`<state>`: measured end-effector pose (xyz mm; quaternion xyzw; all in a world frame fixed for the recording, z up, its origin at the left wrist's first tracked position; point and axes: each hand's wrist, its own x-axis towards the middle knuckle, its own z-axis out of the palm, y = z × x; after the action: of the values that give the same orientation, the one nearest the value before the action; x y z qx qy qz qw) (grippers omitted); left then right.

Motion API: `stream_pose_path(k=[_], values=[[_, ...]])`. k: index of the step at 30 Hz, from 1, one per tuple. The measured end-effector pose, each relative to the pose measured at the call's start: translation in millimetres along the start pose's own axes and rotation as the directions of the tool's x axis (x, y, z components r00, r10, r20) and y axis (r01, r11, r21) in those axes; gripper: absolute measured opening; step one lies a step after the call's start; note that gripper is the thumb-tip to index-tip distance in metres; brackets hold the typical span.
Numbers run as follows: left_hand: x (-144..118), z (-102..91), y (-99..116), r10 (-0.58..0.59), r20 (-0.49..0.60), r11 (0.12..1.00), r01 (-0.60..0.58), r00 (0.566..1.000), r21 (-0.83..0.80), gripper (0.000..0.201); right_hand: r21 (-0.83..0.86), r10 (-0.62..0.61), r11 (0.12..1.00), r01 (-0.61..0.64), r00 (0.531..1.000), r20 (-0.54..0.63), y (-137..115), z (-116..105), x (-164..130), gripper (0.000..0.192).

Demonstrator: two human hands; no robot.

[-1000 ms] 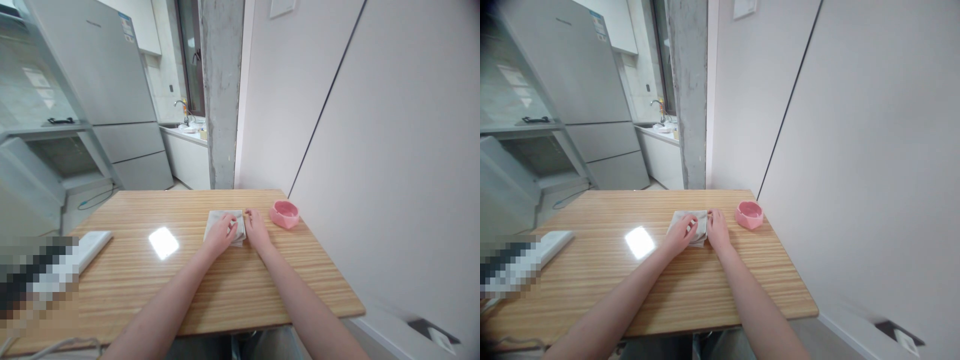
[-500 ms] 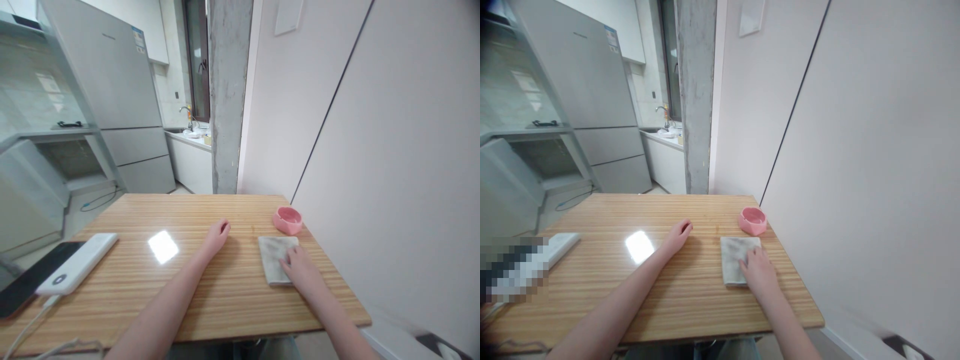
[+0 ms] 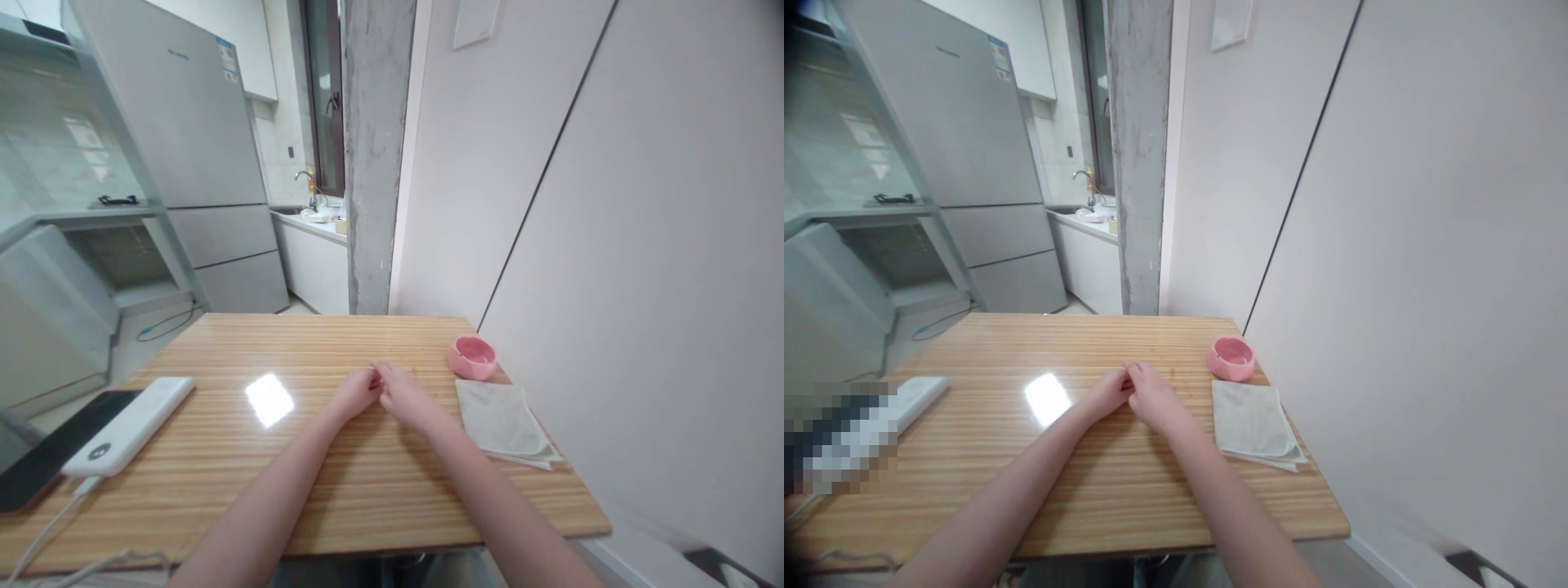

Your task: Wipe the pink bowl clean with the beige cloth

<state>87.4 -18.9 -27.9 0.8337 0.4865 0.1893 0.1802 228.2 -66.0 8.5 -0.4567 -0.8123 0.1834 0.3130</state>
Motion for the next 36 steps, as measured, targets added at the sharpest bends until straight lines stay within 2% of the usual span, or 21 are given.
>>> stream_pose_path(k=[2,4,6,9,13,21,24,26,27,29,31,33,36], values=[[0,-0.2,-4,-0.027,-0.009,0.999,0.027,1.000,0.023,0.024,0.082,-0.050,0.995,0.051,0.999,-0.008,2,24,17,0.057],[-1,-1.0,-4,-0.048,-0.012,0.998,0.049,0.999,0.047,0.030,0.163,-0.020,0.986,0.031,0.998,-0.067,10,39,24,0.053],[-2,-1.4,-2,-0.056,-0.003,0.997,0.056,0.998,0.059,0.031,0.201,0.033,0.980,-0.013,0.995,-0.094,19,44,23,0.050],[-2,-1.0,3,-0.056,0.011,0.996,0.055,0.998,0.067,0.029,0.196,0.073,0.979,-0.056,0.994,-0.081,27,41,20,0.047],[-1,-1.8,4,-0.053,0.012,0.996,0.052,0.999,0.070,0.031,0.164,0.086,0.984,-0.075,0.994,-0.063,25,35,20,0.045],[-3,-5.5,7,-0.040,0.021,0.997,0.038,0.999,0.071,0.030,0.157,0.086,0.985,-0.076,0.994,-0.061,26,39,21,0.045],[-3,-7.4,7,-0.025,0.030,0.997,0.023,0.999,0.069,0.026,0.104,0.036,0.994,-0.023,0.991,-0.130,23,31,21,0.041],[-3,-9.0,7,-0.019,0.038,0.997,0.016,0.999,0.074,0.018,-0.015,0.009,1.000,-0.014,0.958,-0.285,24,15,20,0.037],[-3,-9.8,7,-0.017,0.042,0.997,0.013,0.999,0.078,0.017,-0.099,0.011,0.994,-0.054,0.922,-0.388,27,4,18,0.037],[-4,-10.8,7,-0.011,0.043,0.996,0.007,0.999,0.083,0.022,-0.252,0.063,0.935,-0.248,0.818,-0.571,37,-20,13,0.040],[-4,-11.2,7,-0.002,0.039,0.997,-0.001,0.999,0.080,0.024,-0.293,0.169,0.813,-0.504,0.684,-0.709,54,-39,5,0.045],[-4,-11.1,8,0.004,0.032,0.997,-0.006,0.999,0.074,0.025,-0.304,0.281,0.694,-0.653,0.634,-0.720,72,-50,-3,0.046],[-4,-10.8,7,0.006,0.026,0.998,-0.008,1.000,0.062,0.025,-0.331,0.413,0.599,-0.729,0.635,-0.653,92,-54,-13,0.029]])
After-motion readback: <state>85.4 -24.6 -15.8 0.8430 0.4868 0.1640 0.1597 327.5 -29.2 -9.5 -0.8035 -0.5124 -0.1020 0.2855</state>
